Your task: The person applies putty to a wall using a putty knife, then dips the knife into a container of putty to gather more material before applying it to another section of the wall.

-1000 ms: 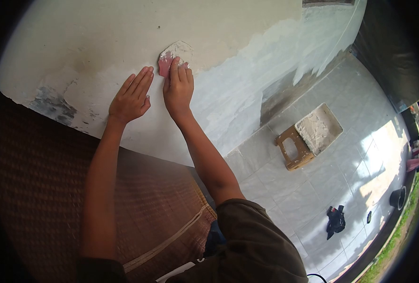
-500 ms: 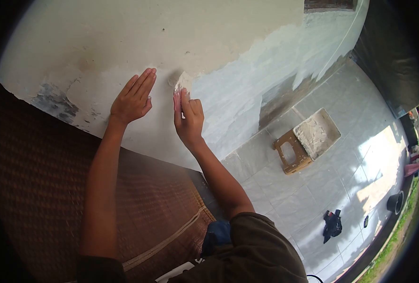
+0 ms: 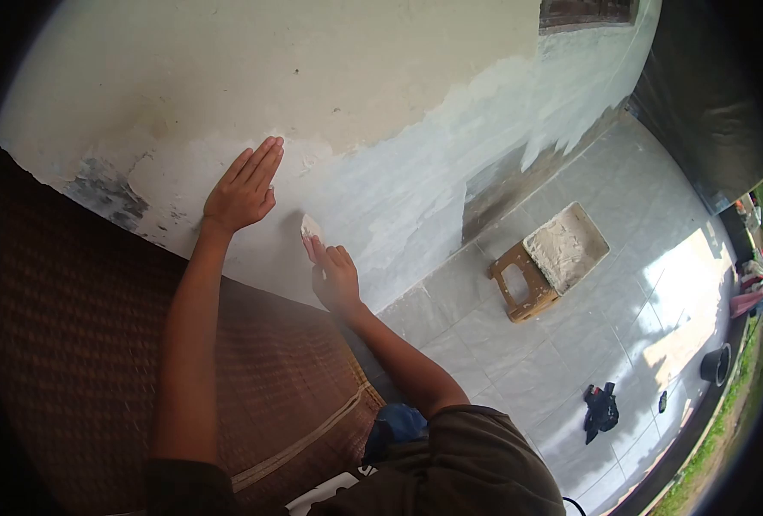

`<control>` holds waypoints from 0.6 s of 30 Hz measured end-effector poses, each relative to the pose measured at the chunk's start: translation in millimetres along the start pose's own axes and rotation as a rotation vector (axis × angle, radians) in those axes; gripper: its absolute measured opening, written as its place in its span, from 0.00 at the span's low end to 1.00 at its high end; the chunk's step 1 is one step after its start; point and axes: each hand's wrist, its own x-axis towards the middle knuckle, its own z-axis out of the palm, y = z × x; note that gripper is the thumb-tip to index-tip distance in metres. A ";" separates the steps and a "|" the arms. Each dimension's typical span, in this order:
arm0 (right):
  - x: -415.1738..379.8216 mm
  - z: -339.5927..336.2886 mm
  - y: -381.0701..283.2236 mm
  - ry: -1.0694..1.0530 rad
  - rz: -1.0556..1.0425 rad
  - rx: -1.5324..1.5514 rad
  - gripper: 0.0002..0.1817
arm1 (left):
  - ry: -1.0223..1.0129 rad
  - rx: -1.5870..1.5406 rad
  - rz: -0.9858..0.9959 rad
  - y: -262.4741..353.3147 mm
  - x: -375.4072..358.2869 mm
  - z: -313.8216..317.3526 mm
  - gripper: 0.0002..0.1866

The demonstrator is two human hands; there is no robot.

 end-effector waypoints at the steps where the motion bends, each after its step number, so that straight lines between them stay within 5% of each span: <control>1: -21.4 -5.8 4.3 -0.020 0.072 0.040 0.30 | 0.003 0.027 0.007 -0.9 0.1 0.0 0.32; 4: -58.0 -45.3 10.4 -0.059 0.552 0.280 0.04 | 0.005 0.000 0.004 -1.0 0.9 -2.2 0.32; 7: -87.2 -80.1 46.3 -0.011 0.781 0.450 0.06 | -0.015 -0.044 0.011 -1.5 1.0 -5.1 0.33; 18: -25.0 -233.2 55.6 0.205 0.807 0.733 0.11 | 0.006 -0.509 -0.176 66.5 37.2 -7.1 0.36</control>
